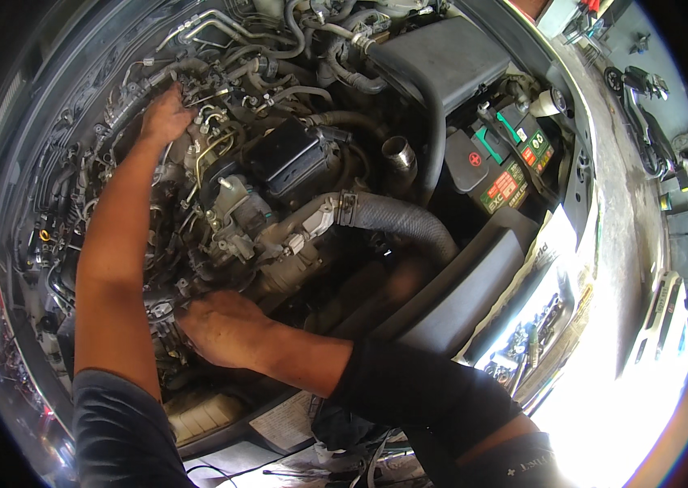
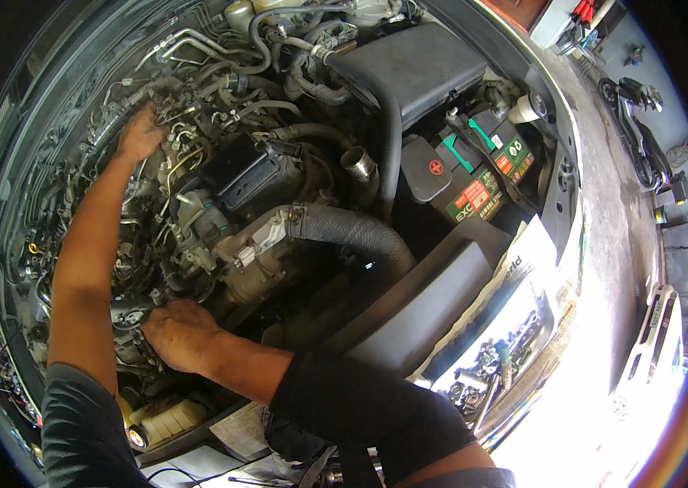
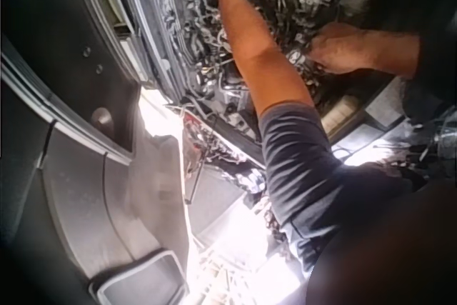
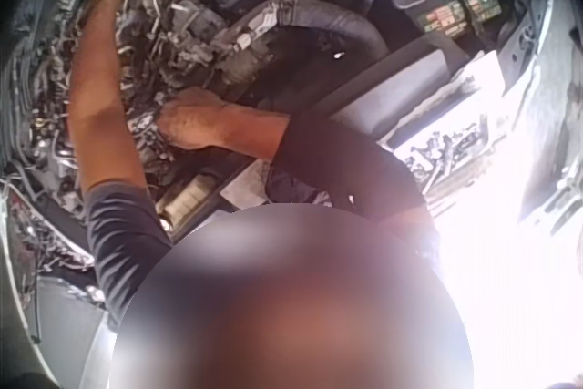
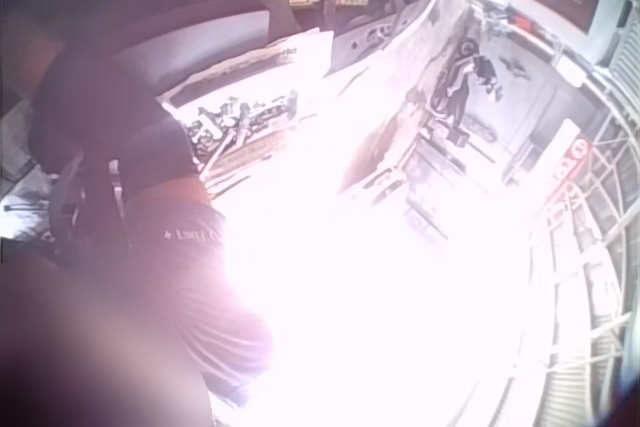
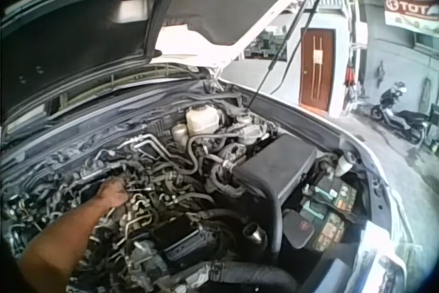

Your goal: The person works on a car engine with the hood open, using a wrench to loosen and tighten bolts on the engine block. They repeatedly reach into the engine bay, adjust components, and reposition tools on the front of the vehicle.

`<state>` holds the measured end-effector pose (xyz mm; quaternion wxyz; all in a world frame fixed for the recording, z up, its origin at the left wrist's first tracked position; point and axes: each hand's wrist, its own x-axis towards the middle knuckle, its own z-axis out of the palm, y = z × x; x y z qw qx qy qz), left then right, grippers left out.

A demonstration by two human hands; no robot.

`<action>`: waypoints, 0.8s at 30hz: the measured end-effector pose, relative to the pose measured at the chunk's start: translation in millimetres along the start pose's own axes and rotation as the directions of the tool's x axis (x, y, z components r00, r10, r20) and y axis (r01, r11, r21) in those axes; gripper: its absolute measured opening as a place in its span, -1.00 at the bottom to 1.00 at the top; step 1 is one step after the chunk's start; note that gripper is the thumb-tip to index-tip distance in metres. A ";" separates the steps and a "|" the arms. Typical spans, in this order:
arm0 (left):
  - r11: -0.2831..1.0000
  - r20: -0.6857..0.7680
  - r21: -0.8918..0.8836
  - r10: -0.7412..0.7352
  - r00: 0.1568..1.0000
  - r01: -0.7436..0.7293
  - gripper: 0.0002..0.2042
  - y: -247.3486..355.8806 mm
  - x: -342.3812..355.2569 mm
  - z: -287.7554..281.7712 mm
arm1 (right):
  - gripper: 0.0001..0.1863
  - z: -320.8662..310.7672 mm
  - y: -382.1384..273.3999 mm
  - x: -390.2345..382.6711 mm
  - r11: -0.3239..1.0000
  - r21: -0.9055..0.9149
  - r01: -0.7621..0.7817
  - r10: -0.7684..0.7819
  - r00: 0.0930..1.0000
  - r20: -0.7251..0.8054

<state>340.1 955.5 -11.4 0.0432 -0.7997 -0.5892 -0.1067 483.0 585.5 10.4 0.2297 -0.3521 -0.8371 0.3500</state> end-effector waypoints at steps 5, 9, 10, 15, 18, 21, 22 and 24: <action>0.998 0.057 -0.024 -0.058 0.997 0.059 -0.18 2.0 -0.5 -1.7 | -0.86 2.4 1.0 -2.5 1.000 0.000 0.014 -0.014 0.998 -0.059; 0.994 0.102 -0.069 -0.073 0.992 0.080 -0.19 9.5 -3.1 -11.0 | -0.85 3.1 1.8 -1.9 1.000 0.003 0.025 -0.025 0.999 -0.044; 0.994 0.078 -0.070 -0.073 0.994 0.079 -0.18 10.1 -3.1 -11.4 | -0.85 3.2 2.1 -1.5 1.000 -0.006 0.028 -0.028 0.999 -0.046; 0.993 0.044 -0.069 -0.095 0.994 0.098 -0.09 0.1 0.3 -3.3 | -0.85 5.4 2.4 -2.0 0.999 -0.016 0.042 -0.043 0.997 -0.062; 0.962 0.096 -0.237 -0.113 0.989 0.133 -0.04 -6.3 9.2 -3.7 | -0.85 5.4 2.2 -2.5 0.998 -0.022 0.053 -0.056 0.992 -0.110; 0.953 0.115 -0.229 -0.174 0.978 0.196 -0.03 -1.5 12.3 -5.6 | -0.84 3.9 2.5 -2.1 0.999 -0.021 0.043 -0.045 0.996 -0.073; 0.962 0.118 -0.165 -0.199 0.973 0.217 -0.03 1.6 12.2 -6.2 | -0.84 3.3 2.6 -1.9 0.999 -0.021 0.036 -0.036 0.999 -0.037; 0.954 0.085 -0.154 -0.247 0.965 0.258 -0.04 6.8 11.3 -7.9 | -0.83 2.3 2.8 -2.0 0.999 -0.029 0.033 -0.034 0.999 -0.023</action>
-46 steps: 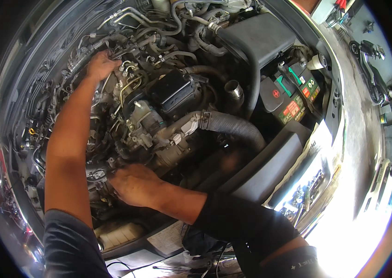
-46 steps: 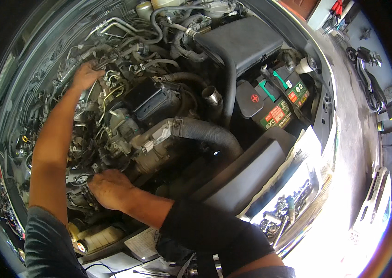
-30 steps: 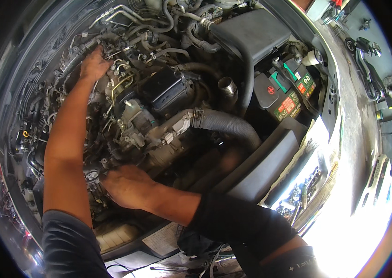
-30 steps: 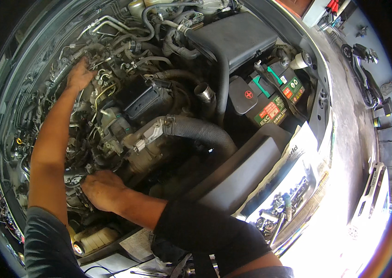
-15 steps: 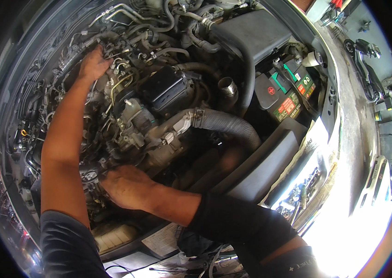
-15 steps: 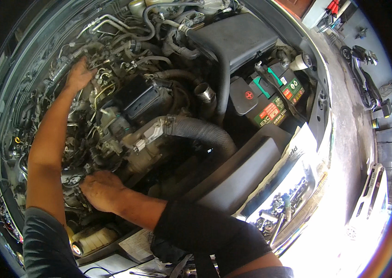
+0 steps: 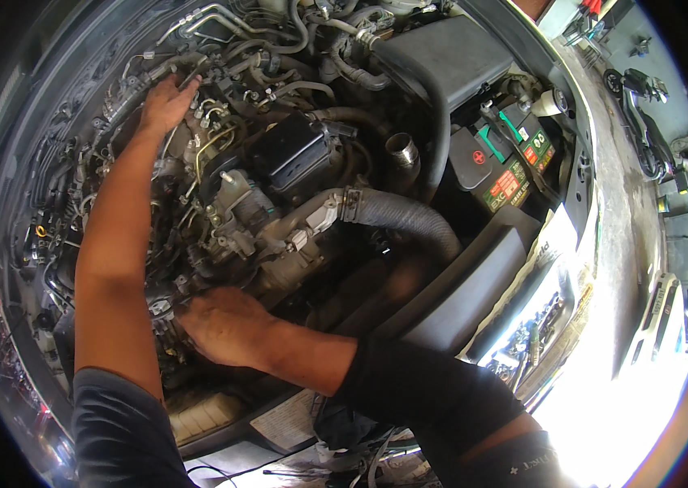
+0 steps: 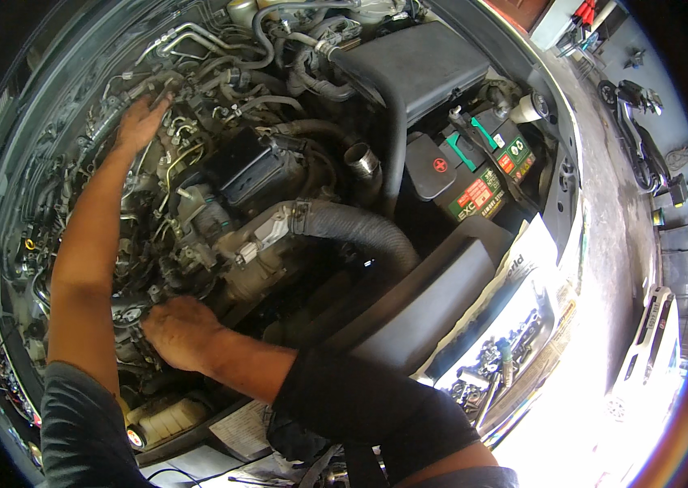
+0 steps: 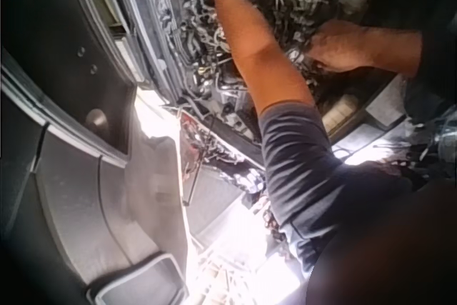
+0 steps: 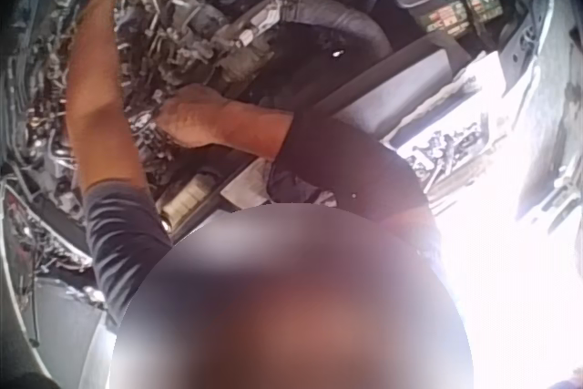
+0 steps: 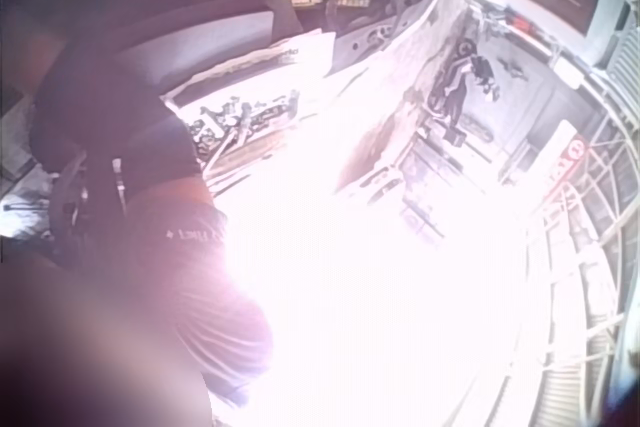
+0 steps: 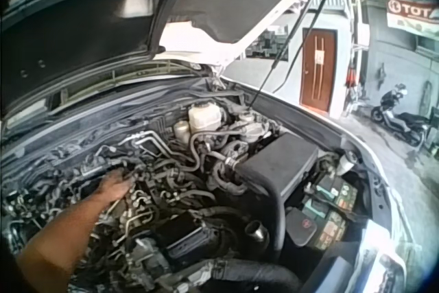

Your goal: The person works on a car engine with the hood open, using a wrench to loosen and tighten bolts on the engine block. They repeatedly reach into the engine bay, adjust components, and reposition tools on the front of the vehicle.

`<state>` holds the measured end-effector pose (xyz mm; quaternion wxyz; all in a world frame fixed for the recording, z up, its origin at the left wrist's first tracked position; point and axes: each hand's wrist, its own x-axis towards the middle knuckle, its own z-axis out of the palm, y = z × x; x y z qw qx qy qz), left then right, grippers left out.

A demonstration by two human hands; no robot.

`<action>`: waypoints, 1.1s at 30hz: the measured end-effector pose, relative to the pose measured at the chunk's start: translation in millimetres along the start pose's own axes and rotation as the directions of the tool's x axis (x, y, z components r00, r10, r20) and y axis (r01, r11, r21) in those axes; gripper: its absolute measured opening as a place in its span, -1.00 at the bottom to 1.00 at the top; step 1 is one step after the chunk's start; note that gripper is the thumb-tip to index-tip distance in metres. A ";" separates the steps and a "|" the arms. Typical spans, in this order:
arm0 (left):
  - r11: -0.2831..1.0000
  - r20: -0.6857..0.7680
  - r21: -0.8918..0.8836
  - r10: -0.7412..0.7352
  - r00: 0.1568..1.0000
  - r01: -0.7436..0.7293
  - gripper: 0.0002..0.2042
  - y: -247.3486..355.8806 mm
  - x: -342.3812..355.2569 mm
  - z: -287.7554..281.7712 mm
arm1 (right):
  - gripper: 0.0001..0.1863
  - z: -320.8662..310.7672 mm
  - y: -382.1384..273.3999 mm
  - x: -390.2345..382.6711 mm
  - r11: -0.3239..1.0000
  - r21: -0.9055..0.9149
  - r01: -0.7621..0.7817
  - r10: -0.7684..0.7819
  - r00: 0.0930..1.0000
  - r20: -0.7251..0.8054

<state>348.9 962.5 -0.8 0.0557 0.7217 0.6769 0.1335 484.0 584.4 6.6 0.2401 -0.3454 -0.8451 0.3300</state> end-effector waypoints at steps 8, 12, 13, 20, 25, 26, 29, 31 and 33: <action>0.998 0.073 -0.055 0.014 0.997 -0.010 0.01 -5.6 3.5 -5.8 | -0.81 -1.1 -2.2 -1.2 1.000 -0.001 0.002 -0.002 0.998 -0.062; 0.998 0.118 -0.041 0.058 0.991 -0.053 -0.06 -0.2 -0.2 -11.5 | -0.81 -2.0 -1.8 0.4 1.000 0.013 -0.023 0.023 1.000 0.019; 0.998 0.108 -0.049 0.054 0.993 -0.049 -0.08 1.7 -2.2 -13.3 | -0.81 -2.3 -1.7 0.6 1.000 0.011 -0.022 0.022 1.000 0.021; 0.997 -0.072 -0.019 0.076 0.995 -0.077 -0.19 7.5 -9.9 -3.4 | -0.81 -2.3 -1.5 0.1 1.000 0.001 -0.007 0.007 1.000 0.015; 0.997 -0.093 -0.018 0.072 0.993 -0.074 -0.31 2.9 -11.9 -2.4 | -0.80 -2.1 -2.4 -0.3 1.000 0.017 -0.011 0.010 1.000 0.004; 0.998 -0.065 -0.028 0.054 0.996 -0.056 -0.33 3.8 -12.0 -3.5 | -0.80 -2.7 -2.7 -0.2 1.000 0.018 -0.005 0.005 1.000 -0.005; 0.995 -0.058 0.019 0.103 0.993 -0.102 -0.37 6.2 -9.9 -8.2 | -0.79 -5.6 -2.1 0.7 0.999 0.037 -0.036 0.033 0.997 0.072; 0.972 -0.035 0.198 0.136 0.990 -0.126 -0.39 -2.4 -10.2 -20.2 | -0.76 -8.0 -2.6 -0.5 0.998 0.034 -0.057 0.053 0.992 0.114; 0.922 -0.176 0.362 0.214 0.961 -0.139 -0.44 -18.3 -10.4 -41.1 | -0.72 -11.2 -4.1 0.1 0.999 0.020 -0.048 0.045 0.993 0.106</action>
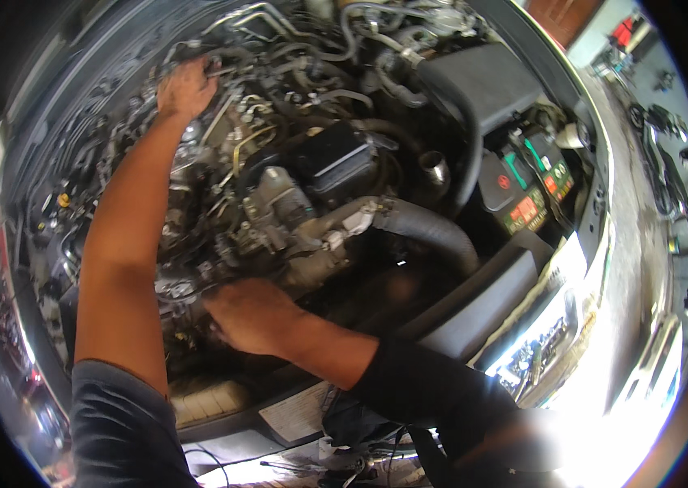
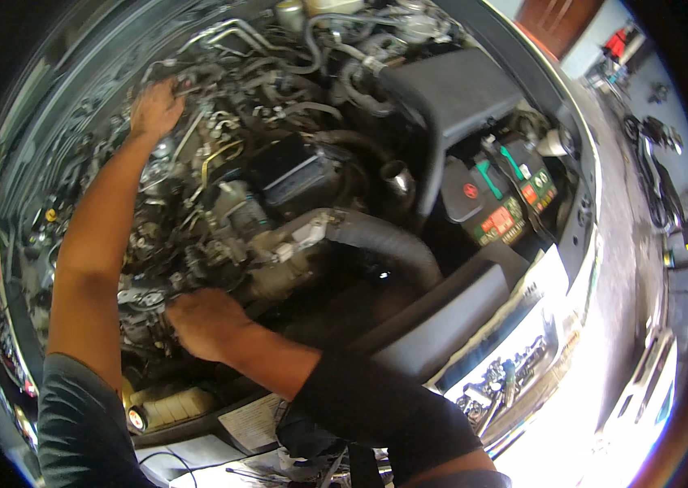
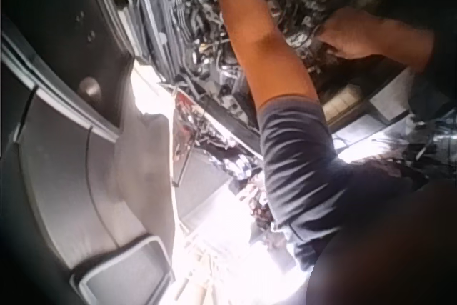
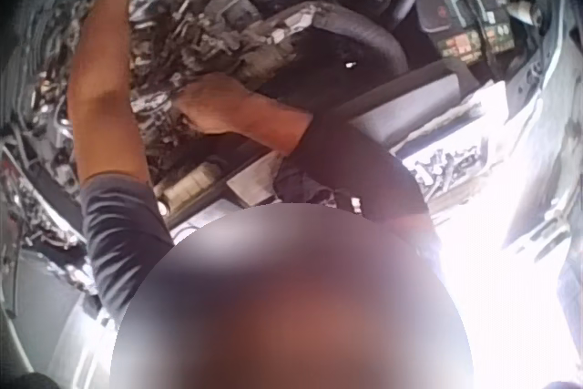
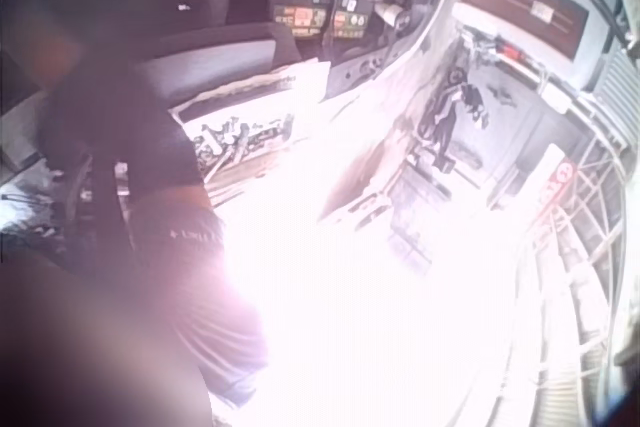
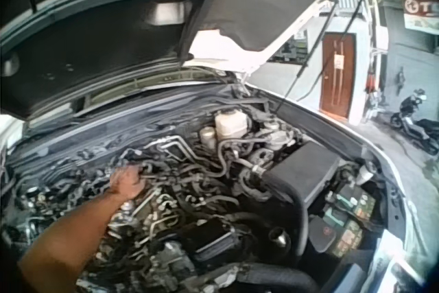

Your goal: The person works on a car engine with the hood open, using a wrench to loosen and tighten bolts on the engine block. They repeatedly reach into the engine bay, adjust components, and reposition tools on the front of the vehicle.

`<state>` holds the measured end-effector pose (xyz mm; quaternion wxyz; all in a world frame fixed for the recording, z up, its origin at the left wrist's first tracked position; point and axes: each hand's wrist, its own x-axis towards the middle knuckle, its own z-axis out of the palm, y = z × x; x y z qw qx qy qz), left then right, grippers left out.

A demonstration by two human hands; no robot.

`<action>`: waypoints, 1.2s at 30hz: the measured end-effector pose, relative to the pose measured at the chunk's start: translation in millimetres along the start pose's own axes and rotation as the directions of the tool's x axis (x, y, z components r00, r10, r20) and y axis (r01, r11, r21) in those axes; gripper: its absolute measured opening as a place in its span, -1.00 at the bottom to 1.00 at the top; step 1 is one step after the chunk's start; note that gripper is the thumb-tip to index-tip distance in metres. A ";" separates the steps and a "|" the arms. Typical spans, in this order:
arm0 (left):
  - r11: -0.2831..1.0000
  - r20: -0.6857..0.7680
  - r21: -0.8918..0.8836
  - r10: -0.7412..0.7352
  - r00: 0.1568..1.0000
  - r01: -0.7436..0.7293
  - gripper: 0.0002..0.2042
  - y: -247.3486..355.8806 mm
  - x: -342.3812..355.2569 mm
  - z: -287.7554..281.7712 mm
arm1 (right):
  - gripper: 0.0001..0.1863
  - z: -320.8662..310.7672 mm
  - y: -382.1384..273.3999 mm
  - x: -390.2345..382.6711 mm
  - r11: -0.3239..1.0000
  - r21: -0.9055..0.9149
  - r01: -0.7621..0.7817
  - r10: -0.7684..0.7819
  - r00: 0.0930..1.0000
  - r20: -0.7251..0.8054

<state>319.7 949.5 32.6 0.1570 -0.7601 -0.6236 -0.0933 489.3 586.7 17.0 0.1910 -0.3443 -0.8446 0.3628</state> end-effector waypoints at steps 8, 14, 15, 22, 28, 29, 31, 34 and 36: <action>0.984 0.254 0.021 -0.178 0.951 0.179 -0.52 -172.9 -86.4 -72.1 | -0.63 -11.7 -4.9 0.3 0.999 -0.042 -0.016 0.018 0.998 0.057; 0.925 0.312 -0.061 -0.340 0.887 0.376 -0.45 -232.5 -172.9 -61.5 | -0.65 -11.6 -6.8 2.7 0.992 -0.122 0.011 -0.004 0.998 0.059; 0.949 0.370 -0.028 -0.282 0.885 0.314 -0.42 -231.1 -180.2 -55.6 | -0.64 -11.8 -6.5 2.5 0.993 -0.114 -0.001 0.010 0.997 0.081; 0.740 0.257 -0.167 -0.605 0.754 0.651 -0.49 -195.8 -193.1 -16.9 | -0.64 -7.3 -2.8 -0.3 0.979 -0.199 0.037 -0.031 0.999 0.031; 0.701 0.311 -0.184 -0.623 0.717 0.689 -0.36 -202.7 -180.6 -14.6 | -0.63 -6.6 -1.1 -1.5 0.980 -0.192 0.056 -0.053 0.998 0.019; 0.714 0.347 -0.190 -0.593 0.727 0.674 -0.33 -206.3 -178.9 -10.4 | -0.62 -7.2 -2.0 -1.4 0.980 -0.192 0.052 -0.049 0.999 0.022; 0.634 0.451 -0.282 -0.575 0.683 0.720 -0.30 -214.5 -182.1 5.6 | -0.61 -8.4 -4.4 -1.0 0.981 -0.190 0.050 -0.046 0.999 0.025; 0.730 0.404 -0.285 -0.496 0.769 0.621 -0.31 -233.5 -190.0 42.1 | -0.60 -10.1 -7.8 -0.7 0.981 -0.187 0.045 -0.040 0.999 0.032; 0.855 0.360 -0.184 -0.400 0.843 0.485 -0.39 -250.0 -188.6 64.4 | -0.60 -10.8 -8.5 -0.5 0.981 -0.189 0.037 -0.028 0.998 0.055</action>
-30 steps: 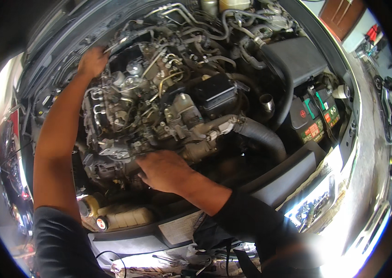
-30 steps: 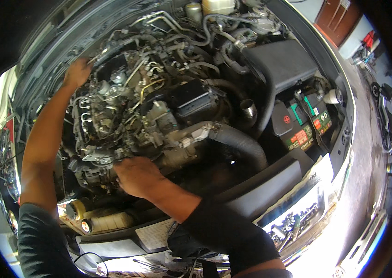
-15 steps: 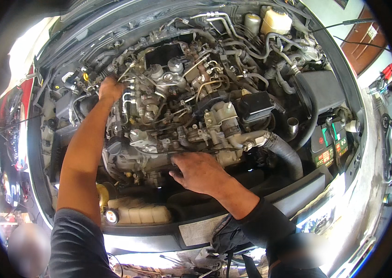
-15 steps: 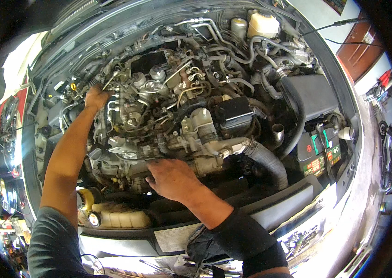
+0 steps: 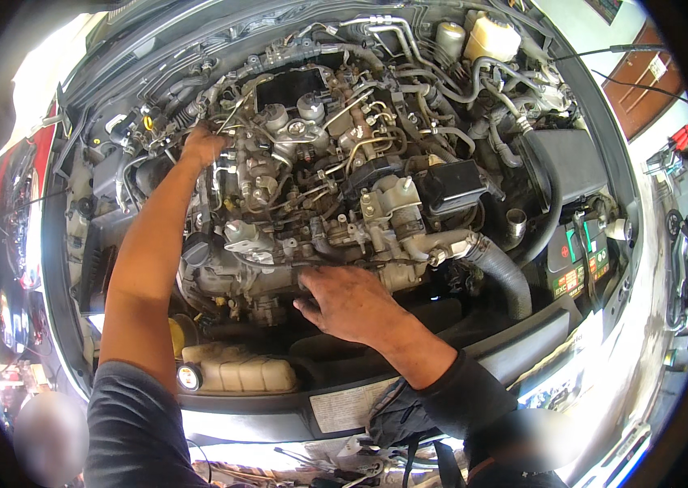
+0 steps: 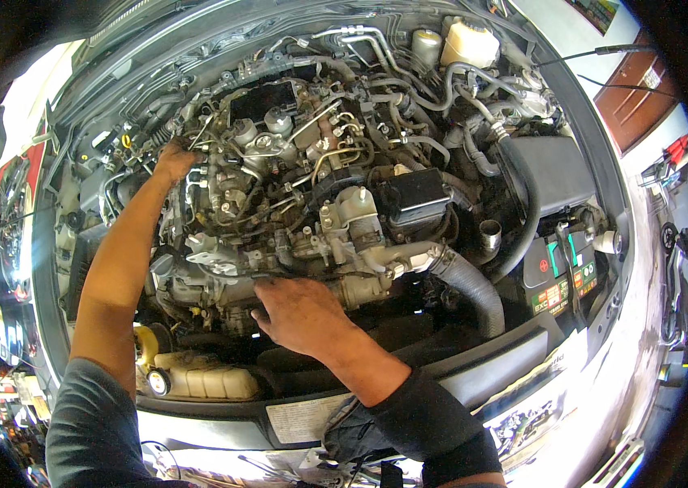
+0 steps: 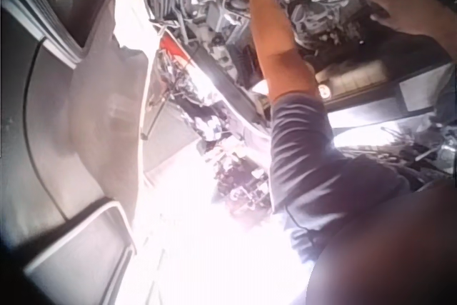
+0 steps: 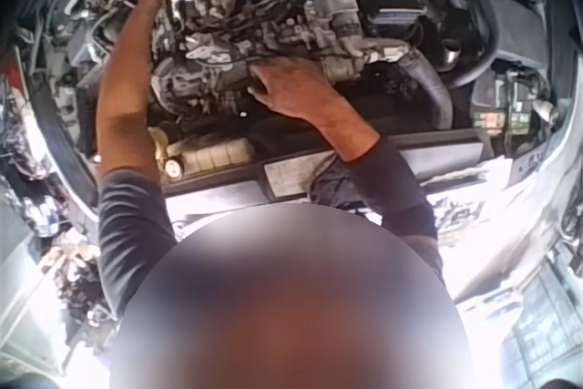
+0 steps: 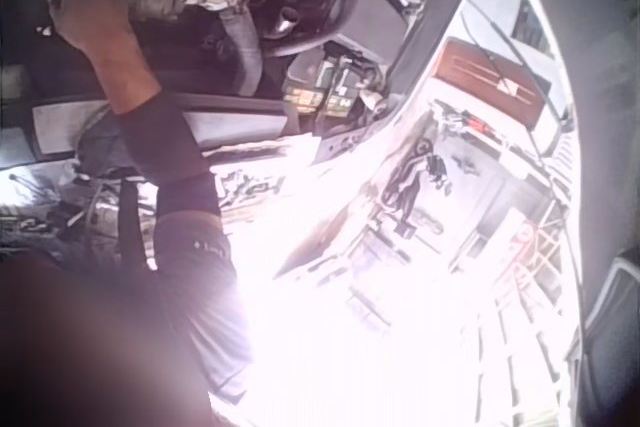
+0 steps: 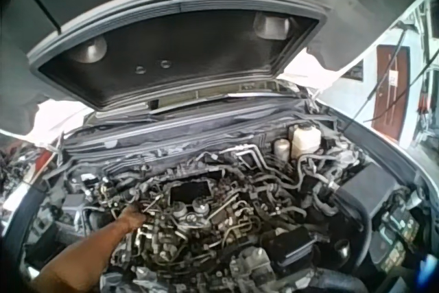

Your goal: The person works on a car engine with the hood open, using a wrench to loosen and tighten bolts on the engine block. They repeatedly reach into the engine bay, adjust components, and reposition tools on the front of the vehicle.

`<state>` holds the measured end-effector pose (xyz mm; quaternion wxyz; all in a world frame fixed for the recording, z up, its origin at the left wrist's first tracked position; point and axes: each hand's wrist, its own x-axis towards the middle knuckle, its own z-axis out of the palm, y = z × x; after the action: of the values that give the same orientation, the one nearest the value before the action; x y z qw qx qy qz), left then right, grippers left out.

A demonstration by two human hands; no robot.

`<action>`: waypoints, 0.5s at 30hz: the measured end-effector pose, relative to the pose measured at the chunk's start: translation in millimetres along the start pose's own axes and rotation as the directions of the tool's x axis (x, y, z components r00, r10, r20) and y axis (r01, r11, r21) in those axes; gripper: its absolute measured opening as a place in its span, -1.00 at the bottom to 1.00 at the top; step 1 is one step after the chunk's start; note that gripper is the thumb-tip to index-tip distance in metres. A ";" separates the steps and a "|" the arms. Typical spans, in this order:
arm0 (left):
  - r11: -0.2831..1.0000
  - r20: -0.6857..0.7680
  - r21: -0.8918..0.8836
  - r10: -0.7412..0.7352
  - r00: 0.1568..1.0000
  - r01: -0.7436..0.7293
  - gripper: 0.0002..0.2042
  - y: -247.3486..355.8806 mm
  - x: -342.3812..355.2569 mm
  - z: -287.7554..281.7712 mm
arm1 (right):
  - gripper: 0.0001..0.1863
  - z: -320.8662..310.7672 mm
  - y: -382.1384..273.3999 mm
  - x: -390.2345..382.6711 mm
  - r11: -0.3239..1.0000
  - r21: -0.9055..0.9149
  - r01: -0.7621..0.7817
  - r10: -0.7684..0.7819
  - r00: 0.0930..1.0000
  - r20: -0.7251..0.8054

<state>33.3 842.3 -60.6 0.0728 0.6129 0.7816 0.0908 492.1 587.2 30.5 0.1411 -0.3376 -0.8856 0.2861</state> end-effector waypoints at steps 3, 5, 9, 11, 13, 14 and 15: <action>0.999 0.075 -0.048 0.023 0.997 -0.020 -0.30 -12.1 10.3 7.7 | -0.60 0.4 -0.4 0.2 1.000 0.011 0.010 -0.010 1.000 0.005; 0.996 0.062 -0.081 -0.035 0.997 0.040 -0.29 -6.6 5.8 4.5 | -0.60 0.8 -0.5 0.5 1.000 0.023 0.017 -0.017 1.000 -0.004; 0.962 -0.013 -0.161 -0.224 0.974 0.219 -0.36 22.6 -18.4 -7.8 | -0.59 0.8 0.0 1.1 1.000 0.009 0.003 -0.003 1.000 0.011; 0.970 -0.012 -0.158 -0.191 0.982 0.186 -0.28 31.4 -28.3 -14.8 | -0.59 1.0 0.4 0.4 1.000 0.005 0.008 -0.008 1.000 -0.015; 0.968 -0.022 -0.197 -0.162 0.986 0.155 -0.24 33.3 -35.6 -18.9 | -0.59 1.5 0.2 -0.8 1.000 0.010 0.017 -0.016 1.000 -0.009; 0.967 -0.042 -0.223 -0.133 0.990 0.120 -0.22 33.8 -34.9 -19.8 | -0.59 1.9 0.4 -1.1 1.000 0.009 0.018 -0.018 1.000 -0.003; 0.959 -0.031 -0.274 -0.085 0.996 0.073 -0.27 32.4 -34.9 -20.2 | -0.59 2.1 0.9 -1.5 1.000 0.011 0.019 -0.019 1.000 -0.008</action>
<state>67.7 814.9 -33.4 0.1436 0.5632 0.7869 0.2074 492.7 586.0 28.2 0.1494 -0.3294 -0.8866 0.2883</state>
